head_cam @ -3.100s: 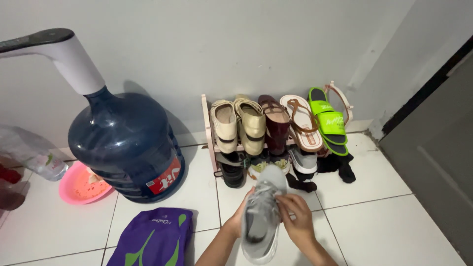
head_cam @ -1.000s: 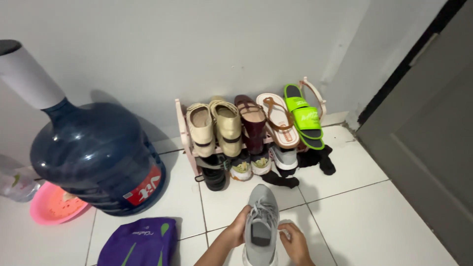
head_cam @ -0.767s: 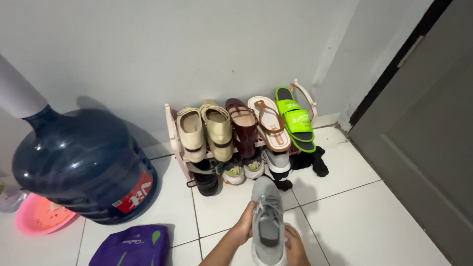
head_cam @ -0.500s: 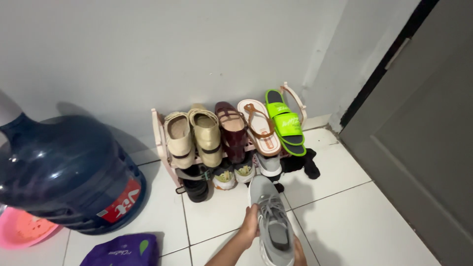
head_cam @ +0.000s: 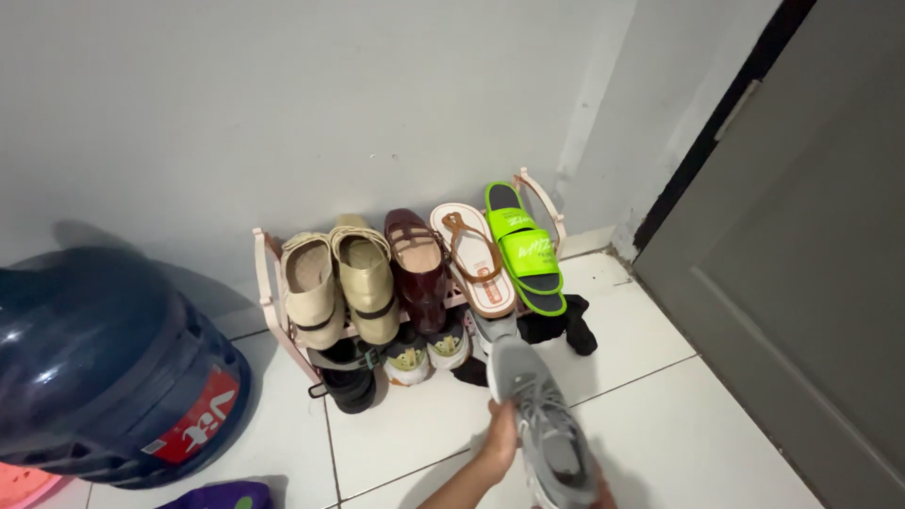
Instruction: Clean different types of shoes and organize them on a shoe rack.
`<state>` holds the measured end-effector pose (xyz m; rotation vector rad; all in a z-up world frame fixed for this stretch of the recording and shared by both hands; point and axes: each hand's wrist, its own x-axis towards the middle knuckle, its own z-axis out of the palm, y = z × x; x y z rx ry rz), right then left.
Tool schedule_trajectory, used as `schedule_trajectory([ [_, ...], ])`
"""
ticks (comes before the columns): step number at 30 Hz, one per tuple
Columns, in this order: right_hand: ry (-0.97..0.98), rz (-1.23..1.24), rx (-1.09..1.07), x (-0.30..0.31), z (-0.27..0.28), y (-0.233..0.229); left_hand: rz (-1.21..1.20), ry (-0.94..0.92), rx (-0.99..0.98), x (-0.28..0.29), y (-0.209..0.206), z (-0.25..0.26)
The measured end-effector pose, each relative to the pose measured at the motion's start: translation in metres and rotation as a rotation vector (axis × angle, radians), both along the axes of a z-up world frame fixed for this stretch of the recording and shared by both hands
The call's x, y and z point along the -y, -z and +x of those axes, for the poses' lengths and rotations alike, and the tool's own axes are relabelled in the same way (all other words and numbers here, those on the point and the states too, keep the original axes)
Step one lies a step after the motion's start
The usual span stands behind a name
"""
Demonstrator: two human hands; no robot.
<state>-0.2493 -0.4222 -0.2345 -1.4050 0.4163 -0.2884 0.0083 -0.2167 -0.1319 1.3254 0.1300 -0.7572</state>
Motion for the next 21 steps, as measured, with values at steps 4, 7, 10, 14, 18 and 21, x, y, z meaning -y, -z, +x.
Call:
schedule_trajectory([
  [4, 0.015, 0.017, -0.005, 0.038, 0.039, 0.009, -0.057, 0.06, -0.016, 0.013, -0.047, -0.004],
  [7, 0.027, 0.025, -0.015, 0.107, 0.062, 0.063, 0.085, 0.14, 0.291, 0.015, -0.075, -0.004],
  [10, 0.164, 0.058, -0.079, 0.049, 0.136, -0.096, 0.396, 0.119, 0.735, 0.006, -0.114, 0.008],
  [14, 0.343, -0.143, -0.119, -0.041, 0.117, -0.212, 0.6, -0.028, 1.238, -0.008, -0.147, 0.039],
  [18, 0.342, -0.289, -0.168, -0.042, 0.146, -0.219, 0.807, 0.239, 1.098, -0.008, -0.176, 0.066],
  [21, 0.285, -0.498, 0.054, -0.037, 0.159, -0.215, 0.818, 0.329, 1.113, 0.004, -0.153, 0.082],
])
